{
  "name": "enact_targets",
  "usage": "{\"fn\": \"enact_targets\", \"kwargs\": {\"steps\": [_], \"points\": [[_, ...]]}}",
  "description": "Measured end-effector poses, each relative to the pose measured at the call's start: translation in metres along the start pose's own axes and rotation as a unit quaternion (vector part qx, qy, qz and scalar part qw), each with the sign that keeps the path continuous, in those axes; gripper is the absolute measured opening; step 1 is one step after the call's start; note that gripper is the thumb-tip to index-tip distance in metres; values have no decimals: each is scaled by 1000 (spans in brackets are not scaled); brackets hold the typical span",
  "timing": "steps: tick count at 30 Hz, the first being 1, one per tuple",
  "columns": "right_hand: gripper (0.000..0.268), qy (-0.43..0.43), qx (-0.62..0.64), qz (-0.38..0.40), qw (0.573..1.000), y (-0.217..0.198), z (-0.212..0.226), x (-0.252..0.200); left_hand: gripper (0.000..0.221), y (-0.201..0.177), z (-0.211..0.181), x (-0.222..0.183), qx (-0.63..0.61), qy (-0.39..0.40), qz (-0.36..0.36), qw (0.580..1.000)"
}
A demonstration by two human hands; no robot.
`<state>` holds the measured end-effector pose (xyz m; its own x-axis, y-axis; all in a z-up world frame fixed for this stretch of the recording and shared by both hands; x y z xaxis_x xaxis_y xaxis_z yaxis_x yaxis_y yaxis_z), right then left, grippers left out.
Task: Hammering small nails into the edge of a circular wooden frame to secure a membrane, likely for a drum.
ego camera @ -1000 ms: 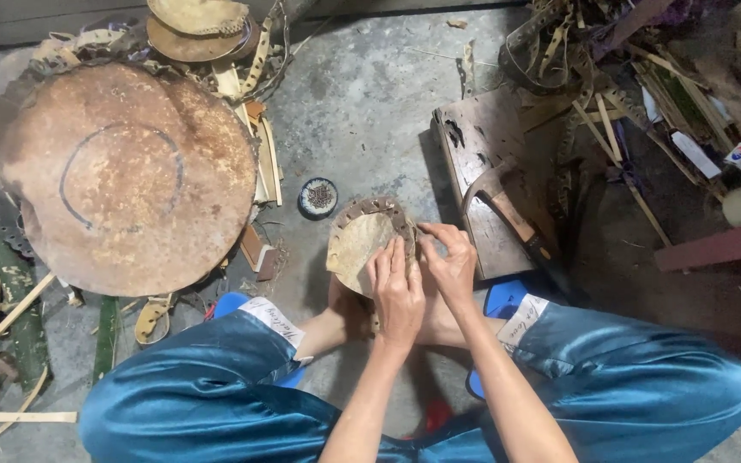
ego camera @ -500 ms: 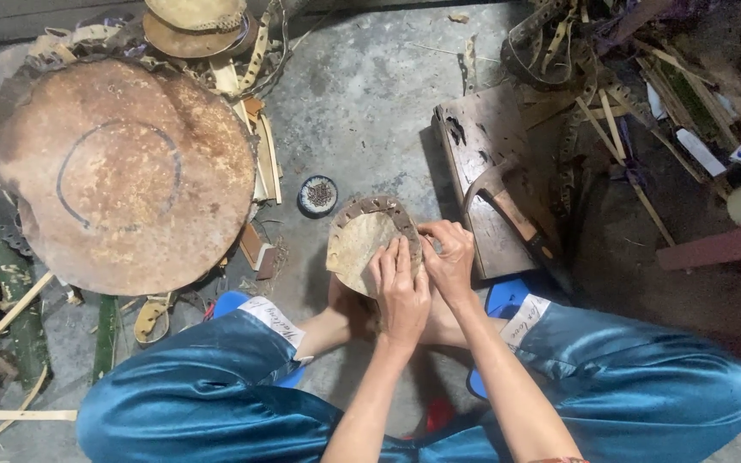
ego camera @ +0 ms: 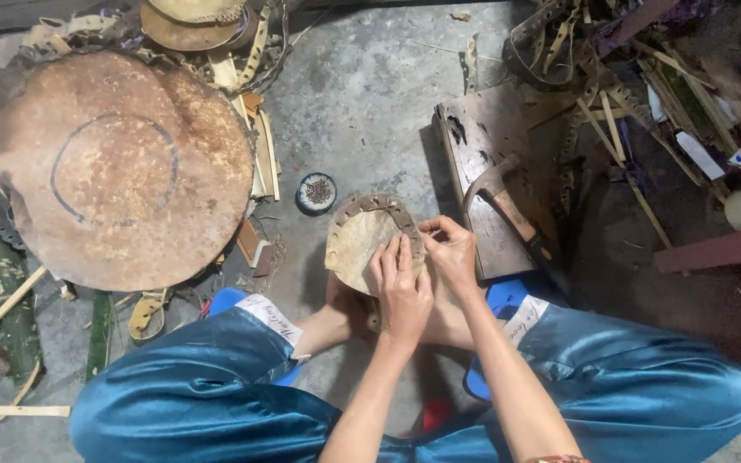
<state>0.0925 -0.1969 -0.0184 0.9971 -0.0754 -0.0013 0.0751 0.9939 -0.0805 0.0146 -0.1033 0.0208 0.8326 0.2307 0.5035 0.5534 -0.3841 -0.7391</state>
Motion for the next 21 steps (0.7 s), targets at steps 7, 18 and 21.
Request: {"fn": "enact_targets", "kwargs": {"steps": [7, 18, 21], "points": [[14, 48, 0, 77, 996, -8, -16, 24, 57, 1, -2, -1, 18, -1, 12, 1000], [10, -145, -75, 120, 979, -14, -4, 15, 56, 0, 0, -7, 17, 4, 22, 1000], [11, -191, -143, 119, 964, -15, 3, 11, 58, -4, -2, -4, 15, 5, 15, 1000]]}}
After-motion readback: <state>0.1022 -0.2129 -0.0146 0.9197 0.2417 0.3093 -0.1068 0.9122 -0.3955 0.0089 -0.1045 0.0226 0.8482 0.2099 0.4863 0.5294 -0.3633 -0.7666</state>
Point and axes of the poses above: each hand's wrist, its own x-axis towards the middle knuckle, its own y-axis out of the palm, z = x × y, the point moved 1 cm from there along x, towards the middle knuckle, and after that the axes turned 12 degrees about x, right-handed, at the moved point
